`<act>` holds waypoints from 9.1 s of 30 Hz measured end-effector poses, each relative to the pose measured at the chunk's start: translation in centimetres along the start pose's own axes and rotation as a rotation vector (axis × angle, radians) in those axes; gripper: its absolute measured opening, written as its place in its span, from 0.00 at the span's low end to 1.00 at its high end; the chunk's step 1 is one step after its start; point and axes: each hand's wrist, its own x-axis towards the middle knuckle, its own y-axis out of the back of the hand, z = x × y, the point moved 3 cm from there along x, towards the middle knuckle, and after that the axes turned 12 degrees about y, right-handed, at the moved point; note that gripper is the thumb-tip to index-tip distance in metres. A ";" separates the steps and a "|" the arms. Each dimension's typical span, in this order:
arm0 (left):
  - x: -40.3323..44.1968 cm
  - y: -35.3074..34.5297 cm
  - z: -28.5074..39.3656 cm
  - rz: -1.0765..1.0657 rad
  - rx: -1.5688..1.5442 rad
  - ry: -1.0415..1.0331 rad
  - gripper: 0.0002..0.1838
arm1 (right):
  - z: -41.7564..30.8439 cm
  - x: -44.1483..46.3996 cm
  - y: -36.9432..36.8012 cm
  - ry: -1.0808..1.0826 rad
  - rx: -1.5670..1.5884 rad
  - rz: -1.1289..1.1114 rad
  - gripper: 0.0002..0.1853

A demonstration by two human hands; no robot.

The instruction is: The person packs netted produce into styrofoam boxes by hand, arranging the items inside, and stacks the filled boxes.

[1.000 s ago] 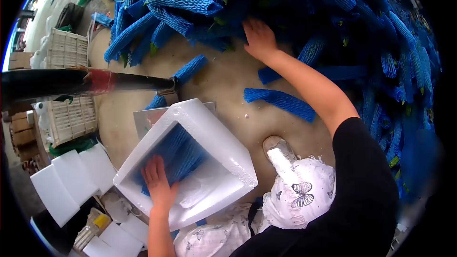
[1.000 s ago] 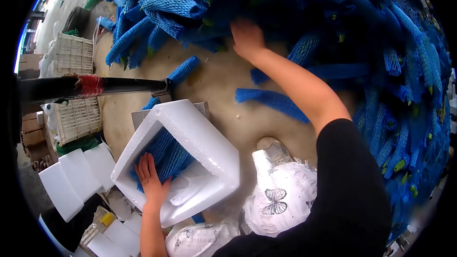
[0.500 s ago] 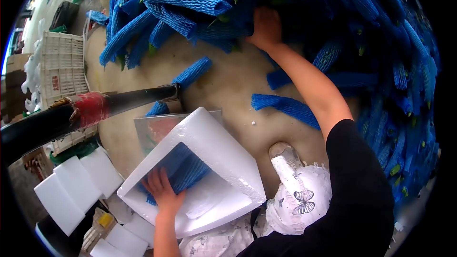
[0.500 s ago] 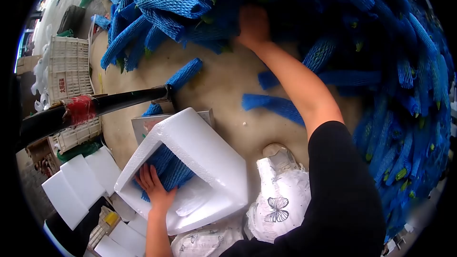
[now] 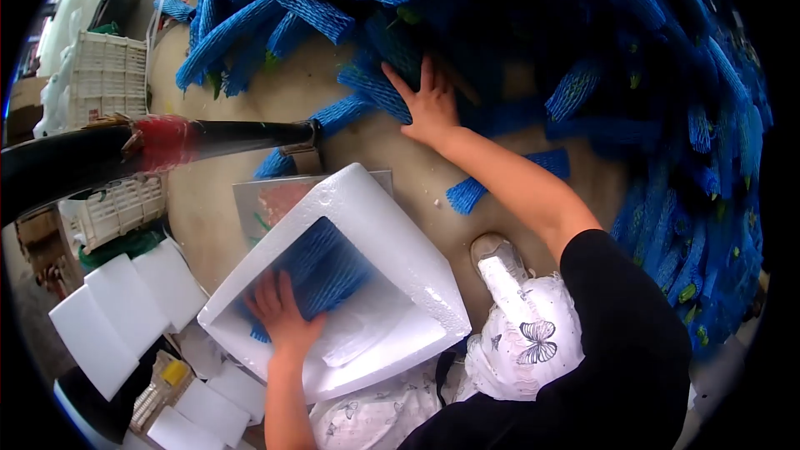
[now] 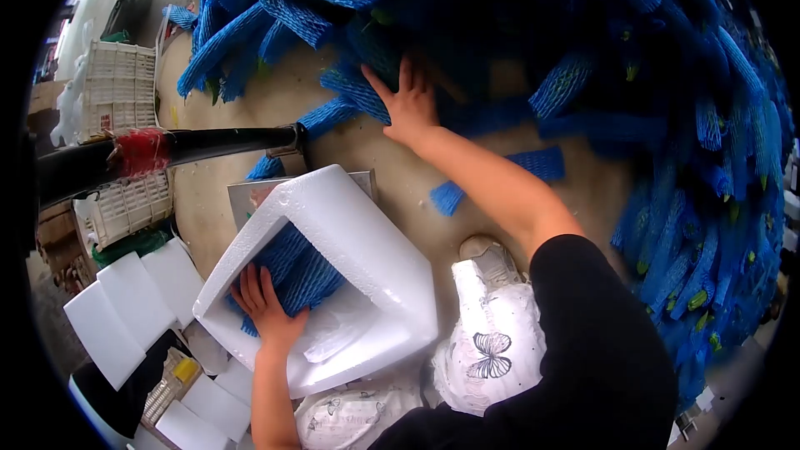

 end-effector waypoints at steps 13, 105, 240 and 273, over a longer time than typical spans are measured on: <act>1.0 -0.3 -0.1 0.080 0.019 -0.061 0.53 | 5.0 -10.5 -0.2 -0.067 0.250 -0.315 0.42; -1.0 2.2 8.8 -0.205 -0.141 -0.360 0.25 | 20.7 6.3 23.9 -0.378 -0.243 -0.019 0.60; -10.6 14.5 -1.9 0.464 -0.675 0.088 0.14 | -22.4 -18.4 23.4 1.276 1.000 -0.283 0.11; -7.6 3.5 -1.2 0.071 -0.175 -0.274 0.41 | 24.5 8.6 28.1 0.071 -0.376 0.822 0.34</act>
